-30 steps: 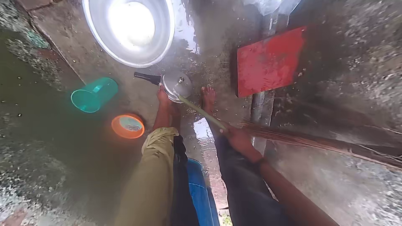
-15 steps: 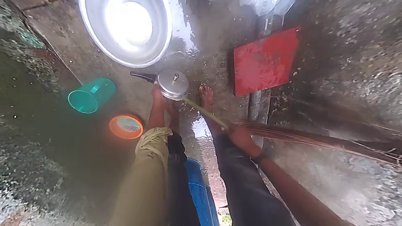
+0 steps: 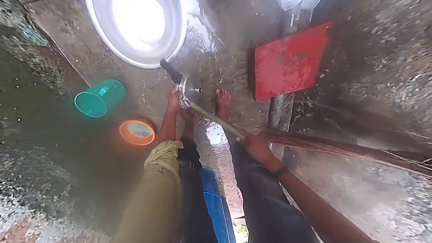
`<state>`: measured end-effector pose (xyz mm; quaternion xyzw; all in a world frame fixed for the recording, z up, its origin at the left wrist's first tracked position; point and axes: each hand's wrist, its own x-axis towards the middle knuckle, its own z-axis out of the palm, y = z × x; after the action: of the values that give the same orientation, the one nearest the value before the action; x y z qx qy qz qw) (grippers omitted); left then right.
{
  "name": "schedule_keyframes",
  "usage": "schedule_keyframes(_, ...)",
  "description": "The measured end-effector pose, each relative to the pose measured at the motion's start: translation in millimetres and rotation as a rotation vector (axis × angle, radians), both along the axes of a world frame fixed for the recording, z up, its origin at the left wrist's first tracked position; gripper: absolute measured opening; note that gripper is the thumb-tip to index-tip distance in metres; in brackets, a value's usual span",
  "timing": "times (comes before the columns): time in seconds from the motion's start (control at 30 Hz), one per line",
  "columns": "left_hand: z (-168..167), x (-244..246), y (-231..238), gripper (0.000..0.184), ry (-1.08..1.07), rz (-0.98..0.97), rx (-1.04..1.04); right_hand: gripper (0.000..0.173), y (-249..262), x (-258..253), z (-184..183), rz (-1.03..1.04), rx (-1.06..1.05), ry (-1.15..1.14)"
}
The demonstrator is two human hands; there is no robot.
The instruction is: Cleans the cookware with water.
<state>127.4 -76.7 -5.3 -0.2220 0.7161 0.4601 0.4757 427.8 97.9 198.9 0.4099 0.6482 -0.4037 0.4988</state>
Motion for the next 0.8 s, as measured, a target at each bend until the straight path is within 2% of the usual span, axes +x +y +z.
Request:
schedule_keyframes(0.1, -3, -4, -6, 0.031, 0.067, -0.254, 0.001, 0.048, 6, 4, 3, -0.043, 0.029, 0.019)
schedule_keyframes(0.2, 6, -13, -3, 0.037, 0.141, -0.635, 0.022, 0.048, 16, 11, 10, -0.075, 0.002, 0.041)
schedule_keyframes(0.27, 8, -15, 2, 0.035, 0.235, -0.9, 0.068, 0.046, 23, 22, 15, -0.069, 0.016, 0.072)
schedule_keyframes(0.37, 12, -6, 9, 0.033, 0.354, -1.311, 0.096, 0.043, 39, 32, 25, -0.064, 0.071, 0.012)
schedule_keyframes(0.43, 20, 2, 13, 0.03, 0.432, -1.503, 0.108, 0.043, 48, 36, 25, -0.04, 0.065, -0.041)
schedule_keyframes(0.57, 13, 13, 8, 0.026, 0.573, -1.637, 0.095, 0.042, 48, 43, 10, -0.014, 0.009, -0.051)
schedule_keyframes(0.7, 12, 16, 3, 0.032, 0.513, -1.743, 0.026, 0.043, 43, 48, 12, 0.003, -0.056, -0.107)
schedule_keyframes(0.8, 7, 14, -6, 0.028, 0.509, -1.8, 0.03, 0.043, 54, 58, 15, -0.014, 0.018, -0.169)
